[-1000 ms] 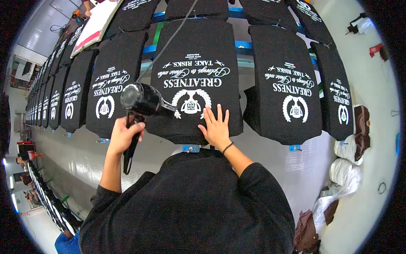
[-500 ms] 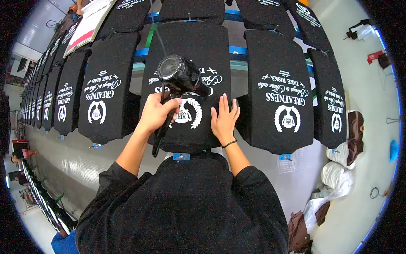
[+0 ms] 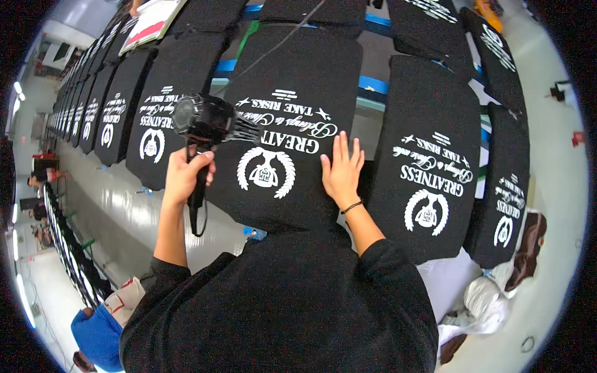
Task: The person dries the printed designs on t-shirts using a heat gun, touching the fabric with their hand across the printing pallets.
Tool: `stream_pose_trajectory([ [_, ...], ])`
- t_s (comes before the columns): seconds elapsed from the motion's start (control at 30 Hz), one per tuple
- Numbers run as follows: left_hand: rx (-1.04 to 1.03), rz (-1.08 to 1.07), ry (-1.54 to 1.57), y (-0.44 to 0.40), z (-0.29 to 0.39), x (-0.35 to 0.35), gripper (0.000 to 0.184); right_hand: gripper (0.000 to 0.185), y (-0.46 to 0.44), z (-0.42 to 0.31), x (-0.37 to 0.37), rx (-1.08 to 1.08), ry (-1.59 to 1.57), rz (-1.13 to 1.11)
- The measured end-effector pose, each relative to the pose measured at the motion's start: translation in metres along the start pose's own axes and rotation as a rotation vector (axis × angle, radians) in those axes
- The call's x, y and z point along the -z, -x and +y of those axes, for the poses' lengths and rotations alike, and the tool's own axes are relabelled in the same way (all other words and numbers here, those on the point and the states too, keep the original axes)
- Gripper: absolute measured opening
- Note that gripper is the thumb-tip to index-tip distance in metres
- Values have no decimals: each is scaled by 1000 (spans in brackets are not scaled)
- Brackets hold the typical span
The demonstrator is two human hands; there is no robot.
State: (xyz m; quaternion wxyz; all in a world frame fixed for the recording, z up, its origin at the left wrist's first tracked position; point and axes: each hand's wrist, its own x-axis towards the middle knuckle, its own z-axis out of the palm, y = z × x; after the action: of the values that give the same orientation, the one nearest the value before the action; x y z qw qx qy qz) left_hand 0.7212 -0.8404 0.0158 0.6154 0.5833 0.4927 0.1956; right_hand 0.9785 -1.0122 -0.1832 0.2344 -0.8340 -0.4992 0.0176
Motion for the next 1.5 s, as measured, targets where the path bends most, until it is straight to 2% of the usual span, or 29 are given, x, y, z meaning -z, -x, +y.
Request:
stream_pose_trajectory([
  [0.13,5,134,-82,-2,2,35,15,63,-8,10,-14,-23,-86,-16],
  [0.3,20,133,-88,-9,-3,43,15,64,-9,7,-20,-50,-82,-51],
  [0.67,10,-254,14,0,10,-60,13,62,6,15,7,-137,-132,51],
  [0.8,18,-320,-5,-2,14,-84,15,59,15,17,13,-154,-125,85],
  [0.93,27,-320,-51,-7,14,-92,15,58,19,17,18,-164,-110,90],
  [1.13,-72,-327,-11,-33,19,-117,16,61,11,12,9,-122,-107,115],
  [1.23,-67,-271,-57,-45,27,-127,17,62,5,8,4,-131,-98,83],
  [1.33,-43,-295,14,-46,27,-113,16,61,0,6,1,-133,-76,68],
  [1.5,-23,-136,-46,-41,24,-60,15,62,-6,11,-9,-148,-42,70],
])
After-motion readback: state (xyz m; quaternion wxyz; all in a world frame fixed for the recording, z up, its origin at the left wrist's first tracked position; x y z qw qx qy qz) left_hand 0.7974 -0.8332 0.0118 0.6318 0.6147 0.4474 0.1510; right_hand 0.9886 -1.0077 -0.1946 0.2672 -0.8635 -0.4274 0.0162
